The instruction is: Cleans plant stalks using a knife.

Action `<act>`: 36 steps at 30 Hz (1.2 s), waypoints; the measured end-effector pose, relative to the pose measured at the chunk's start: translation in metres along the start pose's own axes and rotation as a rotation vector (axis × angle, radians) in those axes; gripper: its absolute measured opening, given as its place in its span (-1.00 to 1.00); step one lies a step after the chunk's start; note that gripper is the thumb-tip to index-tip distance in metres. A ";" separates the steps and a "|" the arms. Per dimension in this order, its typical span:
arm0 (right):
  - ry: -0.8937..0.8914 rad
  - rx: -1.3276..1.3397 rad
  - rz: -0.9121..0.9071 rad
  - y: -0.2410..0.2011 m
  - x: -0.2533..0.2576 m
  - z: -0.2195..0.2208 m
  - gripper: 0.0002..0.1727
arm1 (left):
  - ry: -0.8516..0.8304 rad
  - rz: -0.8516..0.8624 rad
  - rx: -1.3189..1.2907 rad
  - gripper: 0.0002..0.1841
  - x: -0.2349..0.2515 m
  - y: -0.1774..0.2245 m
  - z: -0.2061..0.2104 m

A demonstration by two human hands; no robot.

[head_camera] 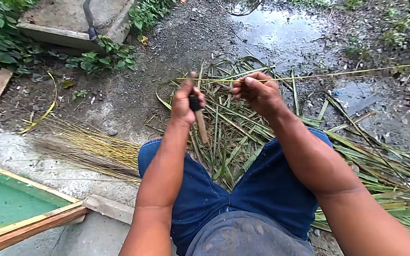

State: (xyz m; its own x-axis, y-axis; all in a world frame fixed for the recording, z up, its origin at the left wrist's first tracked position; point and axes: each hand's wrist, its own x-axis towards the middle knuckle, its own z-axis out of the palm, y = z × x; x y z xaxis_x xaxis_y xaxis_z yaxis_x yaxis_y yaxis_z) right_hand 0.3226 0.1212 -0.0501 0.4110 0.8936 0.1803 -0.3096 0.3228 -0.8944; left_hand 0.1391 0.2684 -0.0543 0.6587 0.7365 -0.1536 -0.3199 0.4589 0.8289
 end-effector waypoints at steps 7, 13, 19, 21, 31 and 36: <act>0.108 0.004 -0.040 -0.003 0.001 -0.010 -0.76 | 0.156 0.076 -0.102 -0.65 -0.007 -0.003 0.014; 0.034 -0.114 -0.049 0.002 0.000 -0.001 -0.77 | -0.126 -0.002 0.087 -0.58 -0.022 -0.032 0.036; -0.121 -0.167 -0.149 -0.007 -0.002 -0.012 -0.74 | 0.005 -0.030 -0.013 -0.68 -0.014 0.000 0.014; -0.093 -0.134 -0.185 -0.014 0.000 -0.019 -0.75 | 0.170 0.053 -0.174 -0.69 0.003 0.012 -0.008; 0.064 0.047 0.020 0.004 0.002 0.011 -0.73 | -0.155 0.048 0.110 -0.59 -0.024 -0.020 0.028; -0.126 -0.026 -0.043 0.005 -0.002 0.006 -0.73 | -0.109 0.046 -0.033 -0.63 -0.012 -0.004 0.008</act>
State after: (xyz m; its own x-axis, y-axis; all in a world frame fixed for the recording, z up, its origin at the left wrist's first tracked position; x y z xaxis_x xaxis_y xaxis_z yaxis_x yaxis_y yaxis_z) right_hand 0.3153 0.1234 -0.0529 0.3120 0.9117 0.2671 -0.2714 0.3550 -0.8946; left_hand 0.1377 0.2543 -0.0514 0.7122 0.6999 -0.0548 -0.3726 0.4429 0.8155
